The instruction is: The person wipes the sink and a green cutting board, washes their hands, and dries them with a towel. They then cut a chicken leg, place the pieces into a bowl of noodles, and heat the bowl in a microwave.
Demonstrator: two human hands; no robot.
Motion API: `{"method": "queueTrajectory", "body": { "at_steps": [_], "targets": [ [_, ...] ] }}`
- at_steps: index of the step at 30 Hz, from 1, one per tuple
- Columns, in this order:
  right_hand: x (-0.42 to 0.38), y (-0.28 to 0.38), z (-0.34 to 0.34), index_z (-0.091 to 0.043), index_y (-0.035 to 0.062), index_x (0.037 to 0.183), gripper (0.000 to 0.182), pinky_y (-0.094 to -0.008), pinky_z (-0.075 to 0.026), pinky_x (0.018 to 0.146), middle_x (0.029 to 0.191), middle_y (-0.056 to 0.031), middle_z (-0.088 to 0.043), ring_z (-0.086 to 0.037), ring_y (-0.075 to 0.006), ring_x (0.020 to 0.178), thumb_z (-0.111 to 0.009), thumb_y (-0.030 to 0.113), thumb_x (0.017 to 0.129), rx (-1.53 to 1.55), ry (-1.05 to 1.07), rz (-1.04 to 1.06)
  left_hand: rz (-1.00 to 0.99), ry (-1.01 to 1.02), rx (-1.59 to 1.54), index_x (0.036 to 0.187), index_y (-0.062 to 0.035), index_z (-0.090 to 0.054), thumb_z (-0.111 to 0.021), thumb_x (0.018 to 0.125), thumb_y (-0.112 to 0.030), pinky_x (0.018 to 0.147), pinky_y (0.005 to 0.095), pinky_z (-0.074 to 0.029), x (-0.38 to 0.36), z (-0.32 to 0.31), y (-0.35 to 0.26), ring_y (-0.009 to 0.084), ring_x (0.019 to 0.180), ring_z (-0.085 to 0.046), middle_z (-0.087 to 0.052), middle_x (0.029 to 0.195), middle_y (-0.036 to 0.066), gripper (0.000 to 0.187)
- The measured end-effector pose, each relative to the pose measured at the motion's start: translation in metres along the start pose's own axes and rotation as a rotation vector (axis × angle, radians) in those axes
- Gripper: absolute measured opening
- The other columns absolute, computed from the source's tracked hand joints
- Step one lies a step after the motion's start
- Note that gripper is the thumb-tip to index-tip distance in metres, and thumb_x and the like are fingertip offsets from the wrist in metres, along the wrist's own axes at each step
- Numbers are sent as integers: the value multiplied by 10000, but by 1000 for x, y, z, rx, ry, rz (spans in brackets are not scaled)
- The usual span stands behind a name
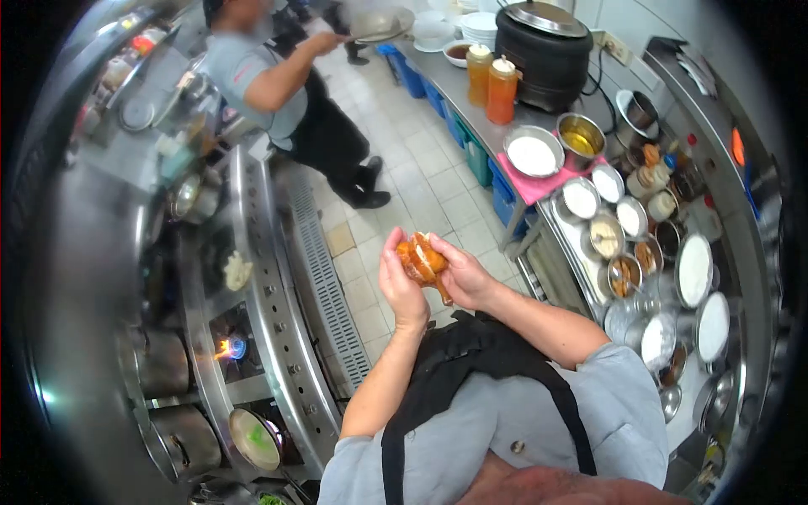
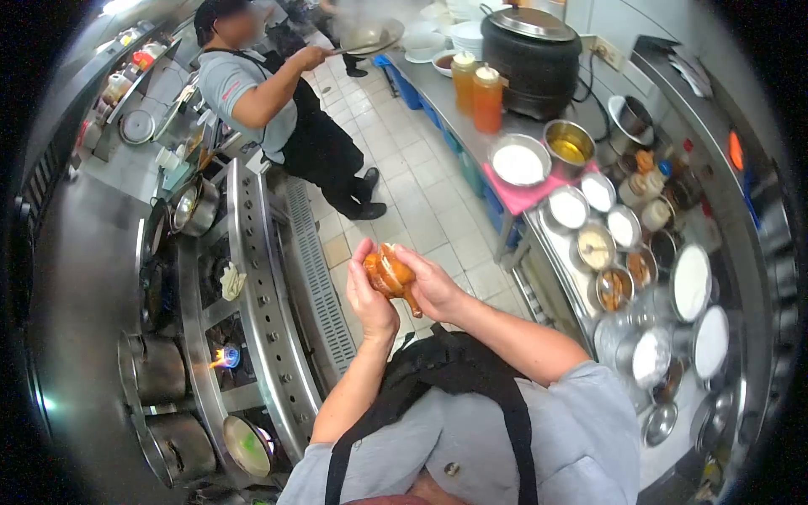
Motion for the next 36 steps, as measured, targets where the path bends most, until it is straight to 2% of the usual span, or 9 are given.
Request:
{"method": "queueTrajectory", "body": {
  "at_steps": [8, 10, 15, 23, 26, 27, 32, 34, 36],
  "targets": [
    [111, 43, 38, -516, 78, 1326, 403, -396, -460, 1014, 1264, -75, -608, -588, -193, 1175, -448, 371, 1057, 98, -122, -85, 54, -91, -30, 1363, 51, -506, -342, 1087, -339, 1071, 356, -396, 124, -25, 49, 240, 1247, -512, -541, 1345, 180, 505],
    [136, 55, 56, -533, 112, 1309, 407, -386, -486, 957, 1233, -56, -631, -607, -186, 1134, -456, 413, 1047, 50, -210, -94, 165, 46, 67, 1344, 28, -529, -370, 1084, -309, 1047, 342, -421, 157, -35, 69, 210, 1206, -536, -561, 1301, 143, 455],
    [204, 92, 67, -576, 186, 1236, 353, -337, -506, 864, 1133, 16, -663, -635, -128, 997, -483, 457, 1029, 61, -268, 21, 366, 290, -87, 1345, 19, -532, -427, 1076, -302, 1018, 313, -440, 247, -60, 108, 181, 1169, -556, -580, 1275, 111, 432],
    [293, 146, 59, -580, 170, 1240, 371, -290, -522, 742, 1084, 10, -673, -650, -121, 915, -499, 458, 1021, 148, -439, 249, 328, 551, -16, 1395, 31, -465, -421, 1079, -328, 1049, 327, -420, 367, -101, 110, 216, 1233, -521, -542, 1337, 165, 481],
    [315, 160, 71, -595, 105, 1254, 435, -340, -562, 851, 1147, -64, -686, -679, -182, 992, -470, 456, 1030, 206, -441, 344, 274, 556, 18, 1437, 7, -410, -401, 1083, -285, 1069, 340, -407, 393, -117, 111, 238, 1292, -499, -491, 1424, 170, 459],
    [323, 166, 73, -585, 82, 1272, 458, -355, -551, 900, 1185, -76, -675, -667, -195, 1050, -453, 452, 1037, 227, -422, 359, 300, 597, -20, 1469, 10, -342, -396, 1082, -278, 1116, 366, -367, 401, -124, 110, 275, 1371, -424, -406, 1493, 188, 485],
    [358, 205, 67, -580, 86, 1280, 453, -344, -550, 902, 1201, -77, -673, -669, -195, 1049, -435, 444, 1043, 260, -418, 434, 301, 648, -44, 1449, 27, -366, -402, 1080, -275, 1104, 364, -375, 449, -153, 117, 274, 1358, -438, -426, 1466, 218, 478],
    [369, 223, 74, -586, 118, 1244, 439, -287, -520, 666, 1092, -22, -686, -664, -140, 894, -463, 478, 1025, 219, -521, 471, 254, 698, -34, 1422, 42, -405, -410, 1079, -274, 1076, 349, -397, 468, -171, 112, 255, 1297, -493, -504, 1390, 203, 467],
    [382, 240, 78, -580, 116, 1257, 442, -287, -518, 664, 1099, -20, -684, -663, -140, 900, -462, 474, 1026, 249, -521, 482, 241, 713, -4, 1404, 51, -433, -422, 1076, -271, 1041, 333, -419, 486, -188, 116, 228, 1219, -540, -562, 1311, 182, 460]
  ]
}}
Point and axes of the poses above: each hand's wrist, its own x-axis towards the middle knuckle, its own z-axis out of the back of the hand, y = z × x, the point moved 7 cm from there along x, towards the middle knuckle
